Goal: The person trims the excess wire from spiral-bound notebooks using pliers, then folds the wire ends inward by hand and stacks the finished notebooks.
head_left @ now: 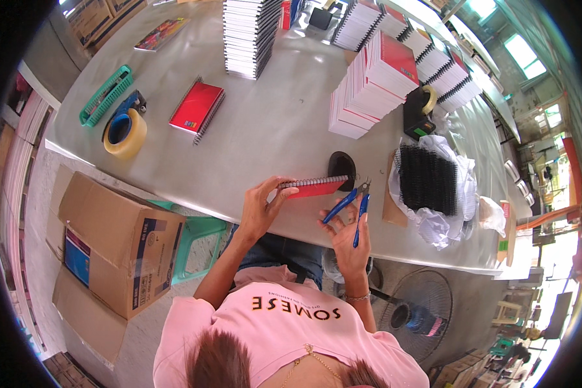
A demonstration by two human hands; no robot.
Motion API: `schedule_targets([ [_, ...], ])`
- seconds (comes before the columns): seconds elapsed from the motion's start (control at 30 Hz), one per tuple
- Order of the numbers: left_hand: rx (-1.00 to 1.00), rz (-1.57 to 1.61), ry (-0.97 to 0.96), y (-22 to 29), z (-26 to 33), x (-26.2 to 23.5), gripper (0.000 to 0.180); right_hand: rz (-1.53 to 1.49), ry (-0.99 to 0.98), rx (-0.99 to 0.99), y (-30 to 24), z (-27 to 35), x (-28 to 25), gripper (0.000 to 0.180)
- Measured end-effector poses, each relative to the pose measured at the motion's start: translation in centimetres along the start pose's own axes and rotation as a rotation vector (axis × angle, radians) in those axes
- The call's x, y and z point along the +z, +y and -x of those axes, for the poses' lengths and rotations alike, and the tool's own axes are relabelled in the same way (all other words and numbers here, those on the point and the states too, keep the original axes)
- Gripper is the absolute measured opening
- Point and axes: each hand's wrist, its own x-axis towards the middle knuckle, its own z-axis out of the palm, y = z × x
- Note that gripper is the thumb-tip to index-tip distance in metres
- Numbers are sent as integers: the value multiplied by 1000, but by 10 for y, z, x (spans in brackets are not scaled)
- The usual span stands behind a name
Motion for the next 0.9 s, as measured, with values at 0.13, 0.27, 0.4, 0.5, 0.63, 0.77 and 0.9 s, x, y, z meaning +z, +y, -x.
schedule_targets([
  [0.13,30,55,75,6,-2,5,23,478,30,-111,3,2,-6,63],
  [0.27,-84,42,9,2,0,-2,23,1013,-11,-198,-8,3,16,76],
  [0.4,-29,113,84,7,0,2,23,1242,-99,-339,-2,5,22,73],
  [0.5,-102,140,13,4,0,-2,23,1222,-127,-346,4,5,31,71],
  [0.63,-83,152,37,2,0,-1,25,1174,-178,-349,11,2,36,69],
  [0.77,-73,187,56,1,1,0,26,1196,-185,-369,14,3,42,68],
  [0.9,-95,300,32,2,1,1,26,1204,-183,-357,17,1,43,69],
])
